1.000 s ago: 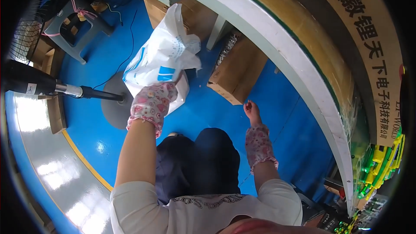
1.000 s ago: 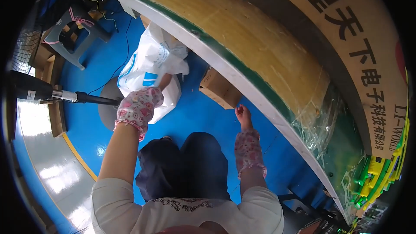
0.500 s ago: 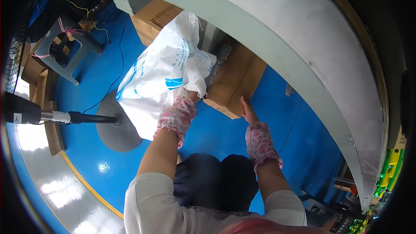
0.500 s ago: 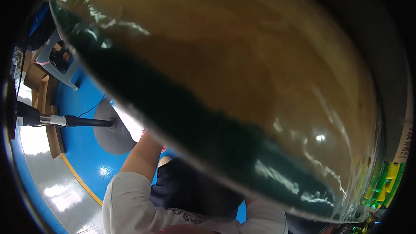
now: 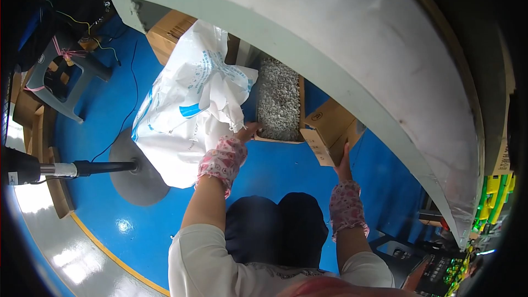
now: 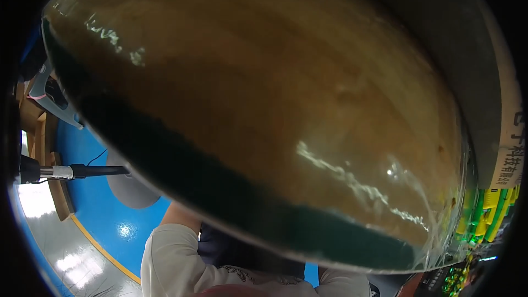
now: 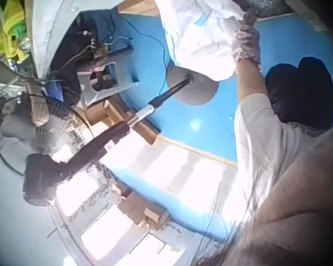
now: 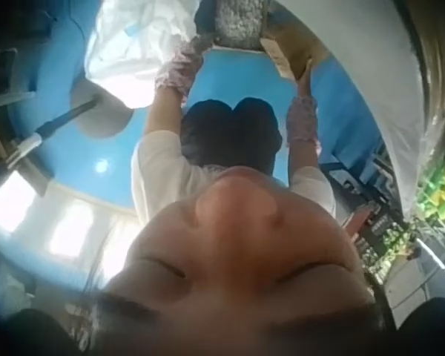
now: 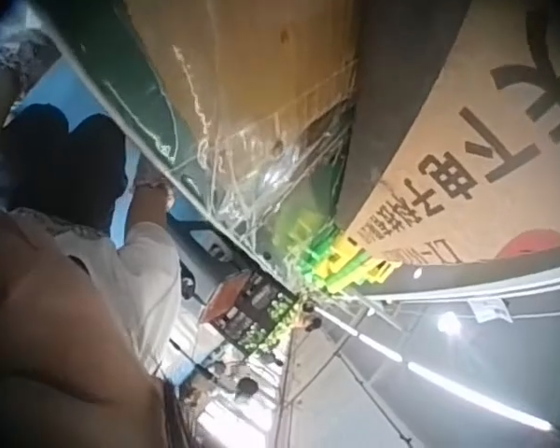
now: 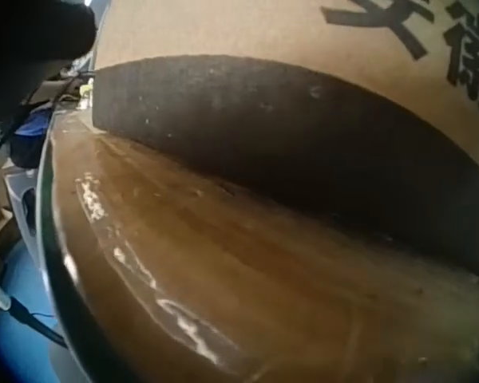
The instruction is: Assembling components of solar-powered flashlights on a factory production line.
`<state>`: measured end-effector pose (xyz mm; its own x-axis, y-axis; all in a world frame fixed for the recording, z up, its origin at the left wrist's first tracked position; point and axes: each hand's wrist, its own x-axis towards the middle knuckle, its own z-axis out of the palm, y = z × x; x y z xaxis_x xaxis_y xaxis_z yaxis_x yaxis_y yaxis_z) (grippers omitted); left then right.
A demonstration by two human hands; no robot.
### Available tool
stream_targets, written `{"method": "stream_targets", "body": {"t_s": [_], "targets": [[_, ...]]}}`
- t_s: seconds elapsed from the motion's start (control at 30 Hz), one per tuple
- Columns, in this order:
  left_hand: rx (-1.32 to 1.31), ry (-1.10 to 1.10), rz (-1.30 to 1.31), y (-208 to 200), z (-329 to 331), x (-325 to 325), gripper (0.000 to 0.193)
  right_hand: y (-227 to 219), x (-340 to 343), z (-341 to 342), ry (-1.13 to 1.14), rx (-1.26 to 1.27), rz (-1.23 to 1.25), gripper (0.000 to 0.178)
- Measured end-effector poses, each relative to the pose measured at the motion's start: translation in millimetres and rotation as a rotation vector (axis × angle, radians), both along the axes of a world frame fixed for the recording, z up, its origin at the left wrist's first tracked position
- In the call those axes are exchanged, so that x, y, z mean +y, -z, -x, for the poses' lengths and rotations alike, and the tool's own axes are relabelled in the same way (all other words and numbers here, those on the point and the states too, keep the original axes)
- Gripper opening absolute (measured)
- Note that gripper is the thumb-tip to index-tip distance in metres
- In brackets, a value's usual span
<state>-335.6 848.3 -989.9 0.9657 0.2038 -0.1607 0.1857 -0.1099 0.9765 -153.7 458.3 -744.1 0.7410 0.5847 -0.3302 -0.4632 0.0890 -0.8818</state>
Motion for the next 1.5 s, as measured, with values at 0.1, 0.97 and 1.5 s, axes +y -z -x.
{"method": "stream_targets", "body": {"t_s": [0.1,0.97,1.5], "targets": [[-0.005,-0.001,0.022,-9.5,25.3,1.9,0.032,6.4,-44.3,-15.6,0.023,0.100,0.070,0.082],[0.373,-0.390,0.670,-464.0,310.5,-48.5,0.069,-110.7,139.8,178.6,-0.221,0.530,-0.198,0.078],[0.384,-0.659,0.651,-780.6,546.6,-297.9,0.087,-492.1,-49.9,401.7,-0.510,0.709,0.261,0.032]]}}
